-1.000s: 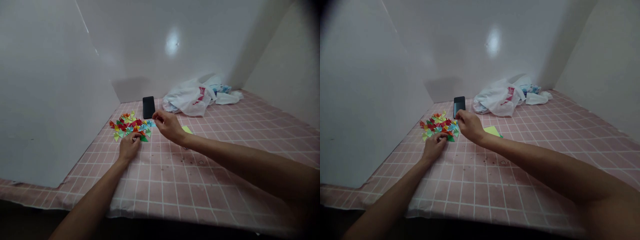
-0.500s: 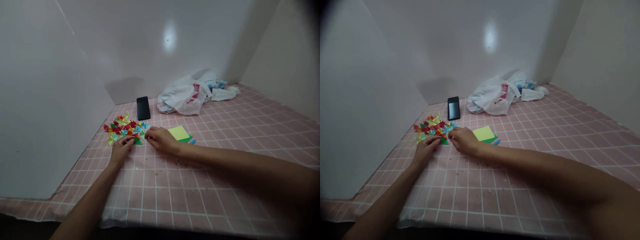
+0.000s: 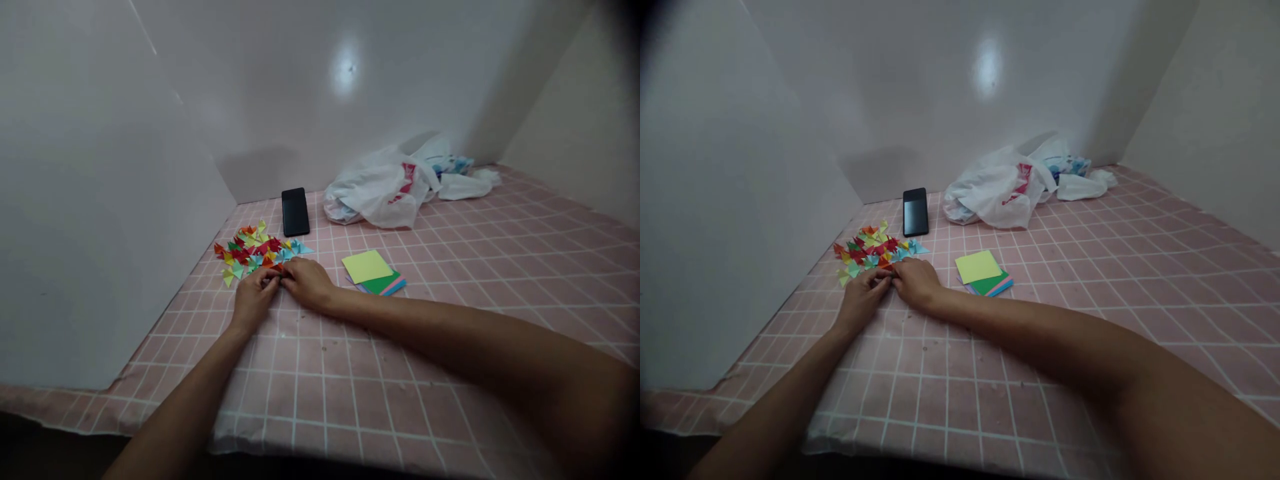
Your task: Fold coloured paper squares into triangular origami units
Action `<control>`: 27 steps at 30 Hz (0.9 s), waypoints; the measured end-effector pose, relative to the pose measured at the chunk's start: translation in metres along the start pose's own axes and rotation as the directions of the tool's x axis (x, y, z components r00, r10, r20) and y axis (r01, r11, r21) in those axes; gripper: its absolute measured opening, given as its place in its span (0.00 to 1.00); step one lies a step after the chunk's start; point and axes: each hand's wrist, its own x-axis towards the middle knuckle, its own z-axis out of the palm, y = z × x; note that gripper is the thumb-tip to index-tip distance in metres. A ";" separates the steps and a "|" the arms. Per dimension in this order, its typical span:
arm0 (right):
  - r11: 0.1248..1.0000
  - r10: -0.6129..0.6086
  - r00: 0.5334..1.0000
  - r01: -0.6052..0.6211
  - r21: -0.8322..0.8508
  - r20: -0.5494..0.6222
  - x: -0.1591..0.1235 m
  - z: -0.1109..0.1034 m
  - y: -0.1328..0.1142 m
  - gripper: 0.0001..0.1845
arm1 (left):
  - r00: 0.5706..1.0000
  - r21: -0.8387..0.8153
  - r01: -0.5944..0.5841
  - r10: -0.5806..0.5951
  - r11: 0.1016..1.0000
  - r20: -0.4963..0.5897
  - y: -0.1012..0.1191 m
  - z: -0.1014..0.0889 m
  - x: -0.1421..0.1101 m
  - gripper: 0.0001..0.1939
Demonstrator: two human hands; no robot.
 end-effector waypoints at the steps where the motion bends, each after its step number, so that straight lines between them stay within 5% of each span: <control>1: 1.000 0.003 1.000 -0.003 -0.004 -0.001 0.000 0.000 0.000 0.11 | 1.000 0.005 0.001 -0.001 1.000 0.000 0.000 0.000 0.000 0.08; 27: 1.000 0.025 0.999 -0.025 0.002 -0.026 -0.003 0.000 -0.001 0.14 | 1.000 0.022 -0.011 0.011 1.000 0.015 0.005 0.001 -0.002 0.07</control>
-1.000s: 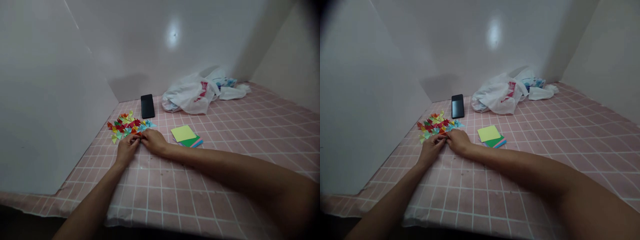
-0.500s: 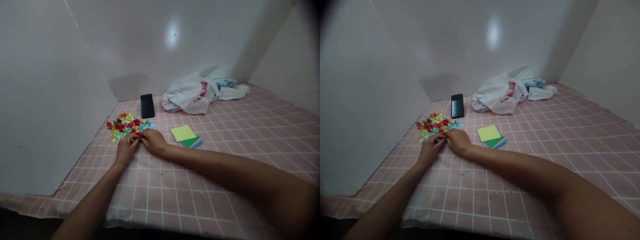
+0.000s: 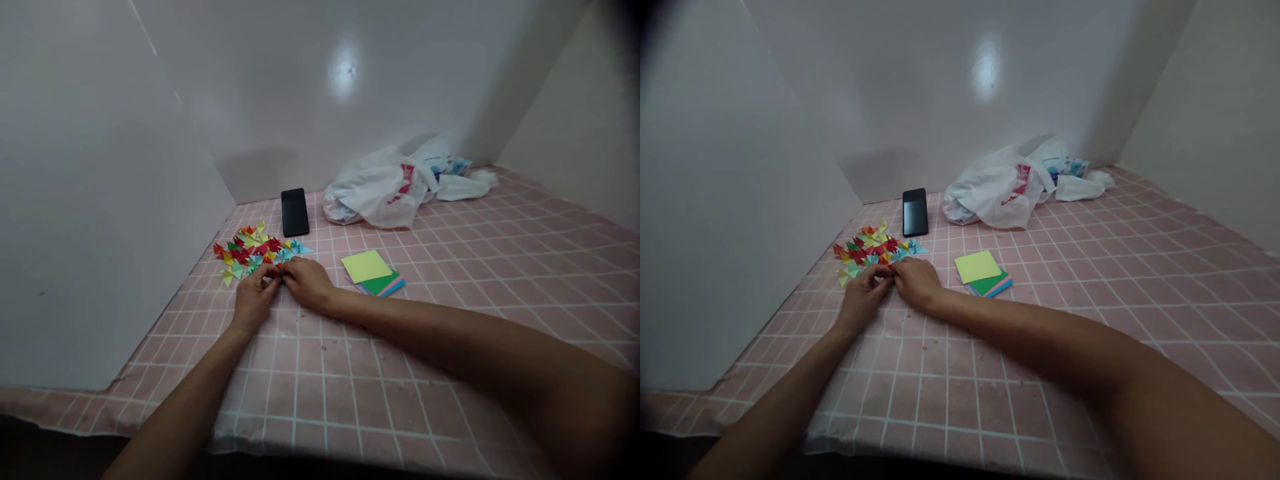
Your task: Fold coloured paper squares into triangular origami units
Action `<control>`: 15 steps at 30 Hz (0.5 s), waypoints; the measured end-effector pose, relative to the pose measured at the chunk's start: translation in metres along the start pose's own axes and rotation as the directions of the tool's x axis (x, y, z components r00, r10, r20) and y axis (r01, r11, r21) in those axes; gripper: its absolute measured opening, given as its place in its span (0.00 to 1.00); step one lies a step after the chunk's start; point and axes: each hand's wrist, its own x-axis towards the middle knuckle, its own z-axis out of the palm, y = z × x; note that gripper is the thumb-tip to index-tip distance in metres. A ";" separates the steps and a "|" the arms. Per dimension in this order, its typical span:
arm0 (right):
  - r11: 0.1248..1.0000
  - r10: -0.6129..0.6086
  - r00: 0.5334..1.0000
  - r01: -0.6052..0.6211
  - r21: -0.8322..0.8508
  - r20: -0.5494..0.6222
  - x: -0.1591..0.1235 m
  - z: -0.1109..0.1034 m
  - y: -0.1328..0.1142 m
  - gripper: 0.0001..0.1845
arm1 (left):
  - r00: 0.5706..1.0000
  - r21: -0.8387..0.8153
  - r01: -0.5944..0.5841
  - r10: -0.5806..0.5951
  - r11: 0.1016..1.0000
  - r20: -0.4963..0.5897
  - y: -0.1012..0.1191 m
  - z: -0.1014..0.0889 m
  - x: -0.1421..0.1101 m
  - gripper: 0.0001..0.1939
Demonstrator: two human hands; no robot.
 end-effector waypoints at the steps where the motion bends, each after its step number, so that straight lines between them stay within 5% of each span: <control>1: 1.000 0.000 1.000 0.000 0.002 0.000 0.000 0.000 0.000 0.14 | 1.000 0.001 -0.002 0.002 1.000 -0.001 0.001 0.000 0.000 0.07; 15: 1.000 0.001 1.000 -0.001 0.016 -0.001 0.000 0.000 0.001 0.14 | 0.999 0.050 -0.033 0.033 0.998 -0.005 0.003 -0.001 0.000 0.07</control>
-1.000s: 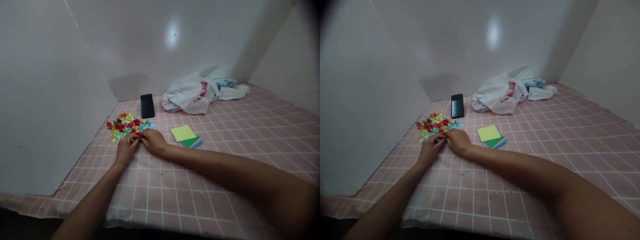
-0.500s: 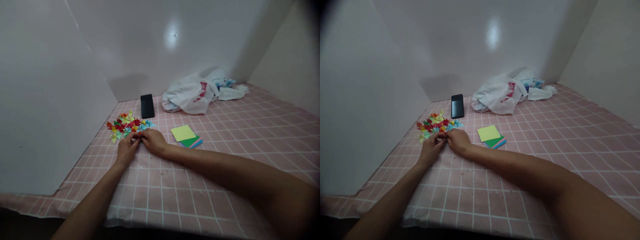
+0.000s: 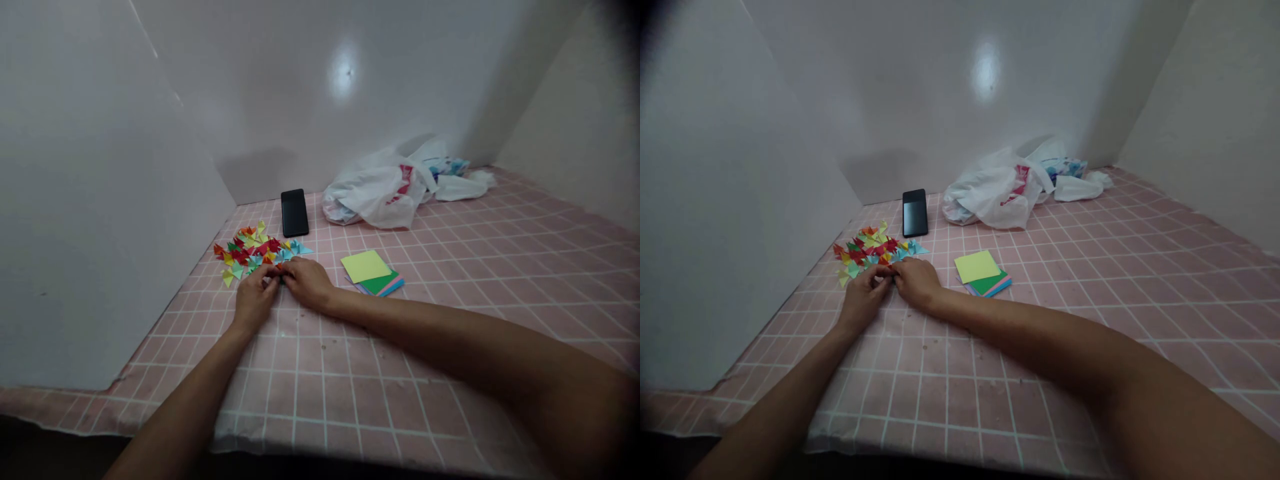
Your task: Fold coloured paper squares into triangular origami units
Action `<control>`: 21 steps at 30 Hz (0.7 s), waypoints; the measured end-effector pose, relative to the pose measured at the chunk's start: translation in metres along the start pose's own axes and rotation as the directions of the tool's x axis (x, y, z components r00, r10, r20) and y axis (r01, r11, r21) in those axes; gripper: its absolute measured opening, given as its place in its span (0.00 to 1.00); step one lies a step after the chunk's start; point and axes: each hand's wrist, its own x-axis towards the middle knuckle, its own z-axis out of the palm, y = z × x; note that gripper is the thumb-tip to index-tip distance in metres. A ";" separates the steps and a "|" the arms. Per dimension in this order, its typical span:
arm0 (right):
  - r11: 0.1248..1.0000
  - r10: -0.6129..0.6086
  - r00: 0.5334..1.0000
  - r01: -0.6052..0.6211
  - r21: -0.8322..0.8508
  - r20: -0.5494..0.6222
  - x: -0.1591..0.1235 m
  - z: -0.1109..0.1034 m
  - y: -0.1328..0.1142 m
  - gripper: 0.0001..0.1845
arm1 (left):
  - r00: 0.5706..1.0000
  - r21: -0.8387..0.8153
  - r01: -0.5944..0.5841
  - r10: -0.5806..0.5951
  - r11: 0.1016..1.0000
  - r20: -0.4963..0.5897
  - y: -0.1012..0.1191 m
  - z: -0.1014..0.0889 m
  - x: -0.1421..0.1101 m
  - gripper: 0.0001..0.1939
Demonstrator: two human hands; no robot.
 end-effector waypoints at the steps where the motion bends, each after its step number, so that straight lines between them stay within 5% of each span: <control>1: 1.000 0.000 1.000 0.000 0.002 0.000 0.000 0.000 0.000 0.14 | 1.000 0.003 -0.001 0.001 1.000 0.001 0.000 0.000 0.000 0.07; 21: 1.000 0.003 1.000 -0.002 0.015 -0.011 0.001 0.001 0.002 0.14 | 1.000 0.011 0.008 -0.008 1.000 -0.007 -0.003 0.002 0.000 0.06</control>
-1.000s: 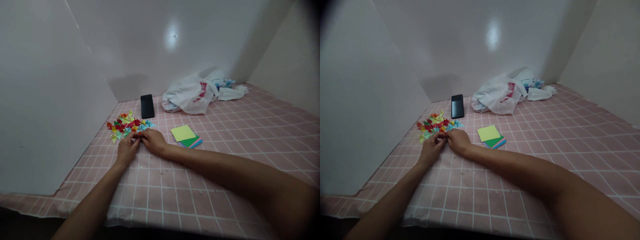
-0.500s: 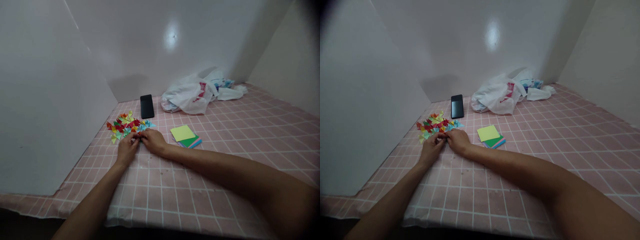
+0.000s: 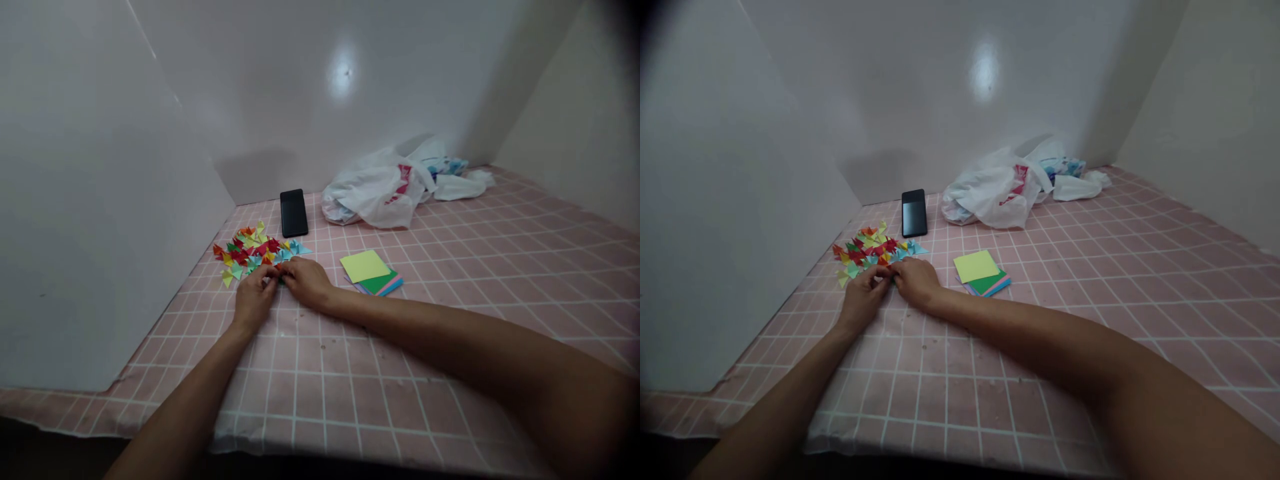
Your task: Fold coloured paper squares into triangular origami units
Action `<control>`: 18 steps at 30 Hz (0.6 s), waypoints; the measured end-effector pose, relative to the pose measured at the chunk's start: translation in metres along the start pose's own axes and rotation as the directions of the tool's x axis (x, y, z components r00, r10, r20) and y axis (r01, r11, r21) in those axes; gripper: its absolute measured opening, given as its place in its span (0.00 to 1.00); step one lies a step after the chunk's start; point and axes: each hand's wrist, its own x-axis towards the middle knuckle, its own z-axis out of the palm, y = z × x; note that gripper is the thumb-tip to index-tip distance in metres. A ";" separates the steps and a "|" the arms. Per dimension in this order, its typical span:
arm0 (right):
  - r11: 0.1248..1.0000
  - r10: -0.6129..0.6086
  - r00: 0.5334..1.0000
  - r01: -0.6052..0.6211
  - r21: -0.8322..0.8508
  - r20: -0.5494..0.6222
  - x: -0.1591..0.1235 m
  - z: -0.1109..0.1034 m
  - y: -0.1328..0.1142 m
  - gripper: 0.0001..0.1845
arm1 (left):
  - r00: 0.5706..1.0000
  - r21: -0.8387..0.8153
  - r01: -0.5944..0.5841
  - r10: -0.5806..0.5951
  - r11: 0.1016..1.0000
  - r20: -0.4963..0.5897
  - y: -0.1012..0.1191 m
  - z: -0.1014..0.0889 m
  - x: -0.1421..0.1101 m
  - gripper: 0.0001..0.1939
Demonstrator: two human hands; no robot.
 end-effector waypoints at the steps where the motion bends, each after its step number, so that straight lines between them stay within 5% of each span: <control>1: 1.000 0.000 1.000 0.000 0.001 0.000 0.000 0.000 0.000 0.15 | 1.000 0.006 0.003 -0.003 1.000 0.000 0.001 0.000 0.000 0.06; 18: 1.000 0.013 1.000 -0.013 0.004 0.029 0.000 -0.003 -0.002 0.15 | 1.000 0.041 -0.012 0.012 0.999 0.003 0.000 0.001 0.000 0.07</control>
